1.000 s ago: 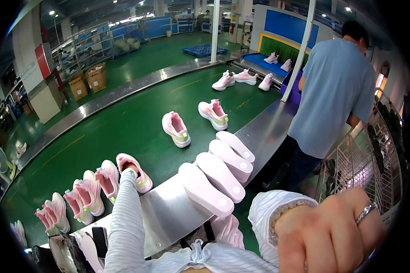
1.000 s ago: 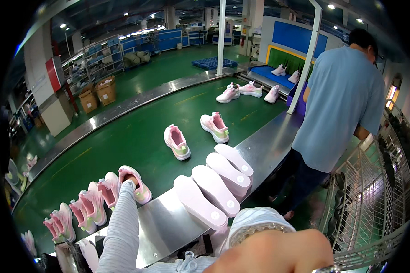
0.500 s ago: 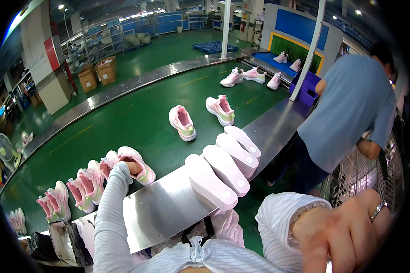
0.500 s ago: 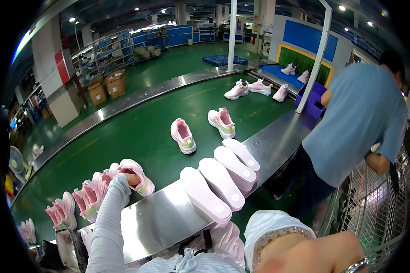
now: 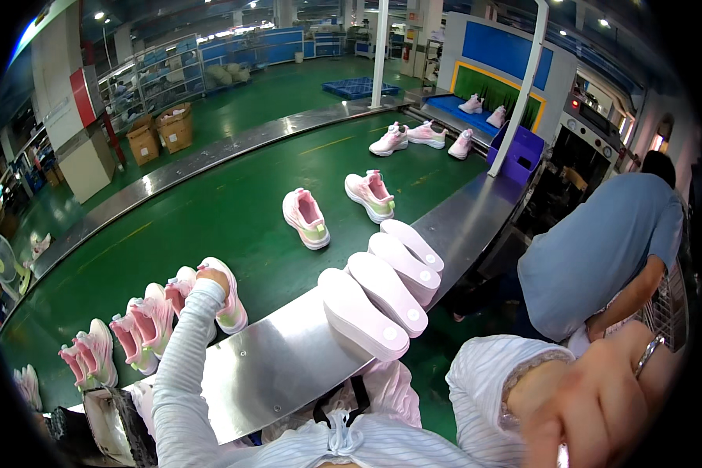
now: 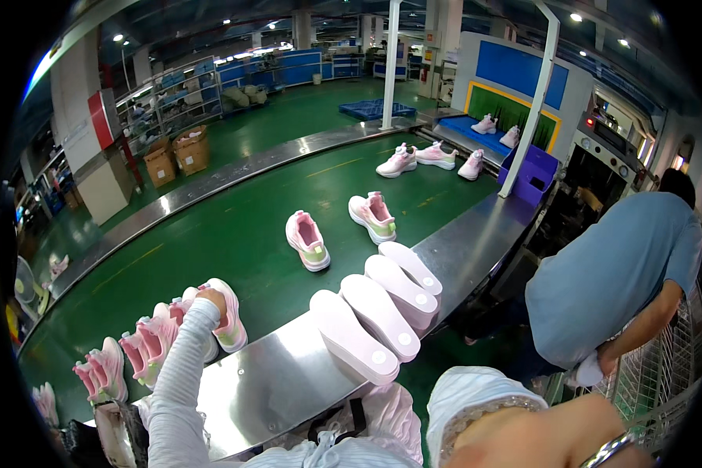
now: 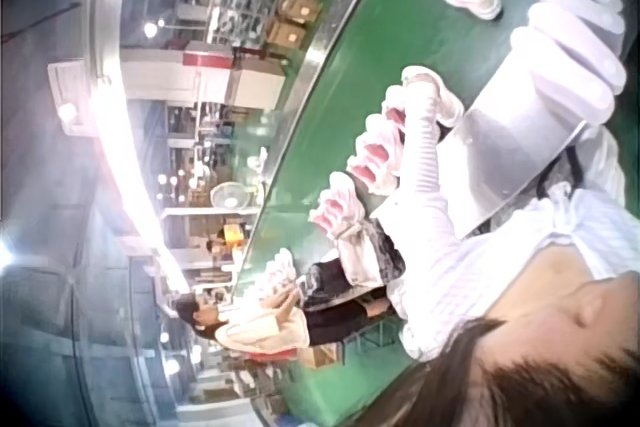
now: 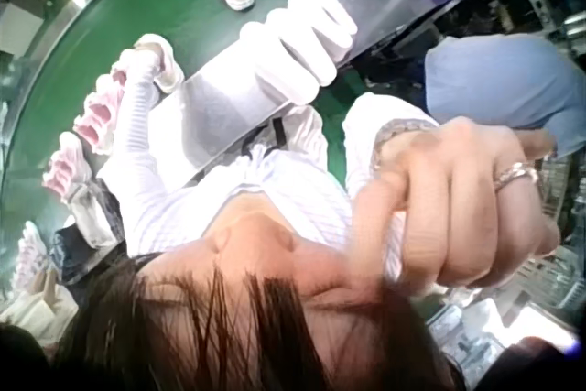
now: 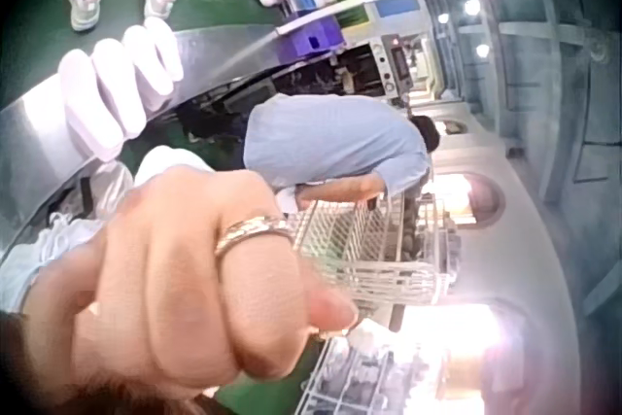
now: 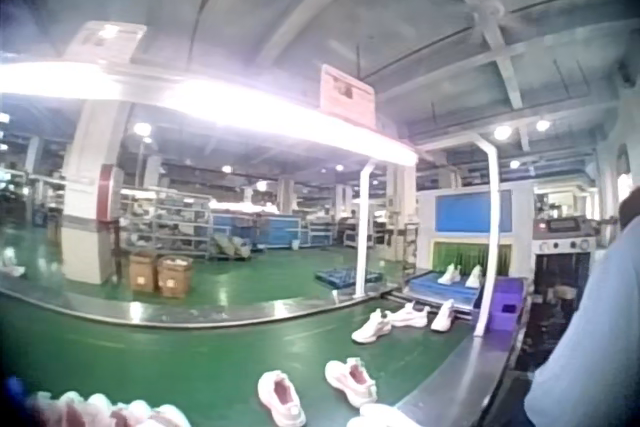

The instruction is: The person inserts pink insoles into pink and white sneakers on a moving conveyor belt. They pick up each insole, place it into a shoe, and then move the shoe forward along the belt.

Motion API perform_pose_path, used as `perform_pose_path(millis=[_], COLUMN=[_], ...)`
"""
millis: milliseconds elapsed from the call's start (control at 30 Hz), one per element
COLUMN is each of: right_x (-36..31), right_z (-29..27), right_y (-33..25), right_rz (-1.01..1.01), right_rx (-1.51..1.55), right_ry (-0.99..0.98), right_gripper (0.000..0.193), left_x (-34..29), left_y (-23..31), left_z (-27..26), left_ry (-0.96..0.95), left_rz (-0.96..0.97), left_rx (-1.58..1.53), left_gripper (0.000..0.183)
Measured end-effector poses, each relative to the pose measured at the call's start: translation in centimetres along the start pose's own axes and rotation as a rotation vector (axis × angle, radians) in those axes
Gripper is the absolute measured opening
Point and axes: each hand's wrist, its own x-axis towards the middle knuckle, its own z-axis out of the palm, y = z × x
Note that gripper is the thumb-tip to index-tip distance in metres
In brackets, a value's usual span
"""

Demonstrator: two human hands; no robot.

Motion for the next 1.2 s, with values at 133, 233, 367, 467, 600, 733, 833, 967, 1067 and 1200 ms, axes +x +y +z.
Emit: perform_pose_path(millis=[133,233,367,467,600,733,833,967,1067,1200], right_x=[-0.1,0.5,1.7,2.2,0.0,-3.6,-6.1,-11.5,-13.7,-13.5], right_z=[-1.0,-2.7,-5.0,-5.8,-7.8,-13.8,-20.0,-23.5,-24.6,-24.4], right_y=[-2.2,-3.3,-3.3,-3.9,-3.2,-2.4,2.1,4.1,4.8,5.2], right_rz=[0.309,0.367,0.228,0.339,-0.134,0.329,0.765,1.23,1.397,1.452], right_rx=[-0.047,-0.037,-0.064,-0.11,-0.169,-1.475,-2.107,-2.182,-2.14,-2.166], right_ry=[0.053,-0.05,-0.141,-0.157,-0.145,0.149,0.192,0.112,0.015,0.034], right_gripper=[0.05,0.054,0.058,0.062,0.058,0.028,0.049,0.071,0.078,0.076], left_x=[-0.2,2.8,9.2,13.1,14.3,9.6,4.7,-0.3,-1.1,2.6], left_y=[3.7,7.5,12.5,14.3,15.0,13.1,10.5,7.9,8.5,10.7], left_z=[-4.1,-6.6,-8.1,-7.9,-6.7,-3.7,-1.8,-0.5,0.3,1.1], left_ry=[0.428,0.585,0.564,0.489,0.522,0.463,0.397,0.284,0.905,1.099], left_rz=[0.198,0.424,0.406,0.419,0.386,0.463,0.543,0.506,0.388,-0.169], left_rx=[-0.354,-0.509,-0.657,-0.823,-0.834,-0.686,-0.702,-0.962,-1.161,-1.179], left_gripper=[0.026,0.049,0.059,0.053,0.043,0.035,0.03,0.031,0.042,0.074])
